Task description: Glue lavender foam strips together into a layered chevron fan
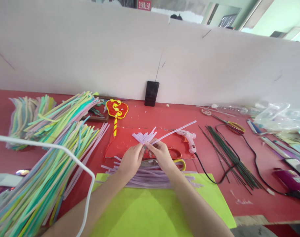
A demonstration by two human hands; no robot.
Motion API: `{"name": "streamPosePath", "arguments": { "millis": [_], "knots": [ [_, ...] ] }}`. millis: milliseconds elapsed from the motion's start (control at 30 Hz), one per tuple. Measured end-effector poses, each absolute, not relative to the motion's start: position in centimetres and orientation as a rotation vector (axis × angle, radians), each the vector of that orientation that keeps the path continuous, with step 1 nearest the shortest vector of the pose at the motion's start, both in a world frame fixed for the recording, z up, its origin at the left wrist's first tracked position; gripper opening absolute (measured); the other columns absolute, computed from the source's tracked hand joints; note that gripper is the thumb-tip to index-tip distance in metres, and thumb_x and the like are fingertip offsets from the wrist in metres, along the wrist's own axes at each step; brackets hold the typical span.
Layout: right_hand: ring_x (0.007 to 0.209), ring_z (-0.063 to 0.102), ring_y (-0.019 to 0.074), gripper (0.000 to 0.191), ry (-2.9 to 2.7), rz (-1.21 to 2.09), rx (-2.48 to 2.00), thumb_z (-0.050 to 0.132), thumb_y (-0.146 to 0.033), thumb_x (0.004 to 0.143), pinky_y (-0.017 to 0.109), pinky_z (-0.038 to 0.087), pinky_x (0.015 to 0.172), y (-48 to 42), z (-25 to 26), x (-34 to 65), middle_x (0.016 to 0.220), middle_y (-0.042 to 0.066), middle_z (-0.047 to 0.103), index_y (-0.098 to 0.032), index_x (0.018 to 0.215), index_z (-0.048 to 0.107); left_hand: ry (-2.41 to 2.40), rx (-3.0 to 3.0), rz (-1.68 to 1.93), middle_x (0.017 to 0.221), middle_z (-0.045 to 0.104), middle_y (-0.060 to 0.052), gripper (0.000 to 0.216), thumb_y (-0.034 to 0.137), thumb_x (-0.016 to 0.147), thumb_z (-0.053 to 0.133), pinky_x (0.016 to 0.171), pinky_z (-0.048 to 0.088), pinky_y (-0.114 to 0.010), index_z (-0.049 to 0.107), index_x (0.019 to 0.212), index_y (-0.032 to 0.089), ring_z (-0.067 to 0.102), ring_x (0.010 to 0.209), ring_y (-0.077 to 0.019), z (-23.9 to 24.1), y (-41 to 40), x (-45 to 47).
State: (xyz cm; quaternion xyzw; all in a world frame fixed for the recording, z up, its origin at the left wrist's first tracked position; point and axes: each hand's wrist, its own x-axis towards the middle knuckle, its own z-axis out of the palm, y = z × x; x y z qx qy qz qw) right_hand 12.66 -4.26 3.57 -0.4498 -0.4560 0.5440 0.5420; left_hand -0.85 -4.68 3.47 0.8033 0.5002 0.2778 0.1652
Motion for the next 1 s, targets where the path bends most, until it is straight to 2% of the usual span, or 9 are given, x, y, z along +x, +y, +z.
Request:
{"name": "streamPosePath", "arguments": {
  "millis": [267,400,667,833,1000],
  "knots": [
    [0.046,0.046,0.0091,0.026,-1.079,1.285,-1.066,0.066,-0.043,0.073,0.024,0.037,0.047,-4.28,3.61,12.62,0.058,-0.004,0.054,-0.018,0.075,0.06,1.24,1.886,0.951,0.056,0.046,0.002,0.026,0.028,0.089,0.038,0.054,0.035,-0.024,0.042,0.065,0.021,0.048,0.053,-0.0143,3.32,-4.41,-0.58],
    [0.049,0.046,0.0099,0.026,-1.061,1.26,-1.073,0.066,-0.044,0.073,0.024,0.038,0.047,-4.2,3.4,12.71,0.059,-0.003,0.056,-0.018,0.078,0.061,1.136,1.746,0.958,0.06,0.048,0.002,0.028,0.036,0.089,0.038,0.057,0.037,-0.024,0.044,0.066,0.02,0.048,0.058,-0.0144,3.62,-4.3,-0.54],
    [0.051,0.05,0.0115,0.027,-1.066,1.243,-1.077,0.066,-0.045,0.072,0.026,0.044,0.053,-4.23,3.11,12.82,0.059,-0.002,0.056,-0.019,0.073,0.059,1.146,1.874,0.885,0.06,0.049,0.001,0.023,0.029,0.088,0.037,0.058,0.036,-0.025,0.046,0.068,0.019,0.047,0.058,-0.0142,3.68,-4.2,-0.7],
    [0.052,0.05,0.0113,0.027,-1.04,1.262,-1.067,0.067,-0.045,0.072,0.026,0.044,0.053,-4.16,3.07,12.89,0.059,-0.002,0.056,-0.019,0.07,0.058,1.103,1.795,0.872,0.058,0.051,0.002,0.028,0.033,0.088,0.037,0.058,0.037,-0.025,0.045,0.065,0.02,0.049,0.056,-0.0143,3.82,-4.16,-0.72],
    [0.052,0.051,0.0118,0.026,-1.105,1.241,-1.081,0.065,-0.045,0.073,0.026,0.044,0.054,-4.05,3.04,13.08,0.061,-0.001,0.057,-0.019,0.072,0.059,1.05,1.621,0.942,0.06,0.052,0.001,0.029,0.041,0.087,0.041,0.059,0.04,-0.026,0.049,0.07,0.019,0.05,0.059,-0.0147,3.45,-4.08,-0.4]
  ]
}}
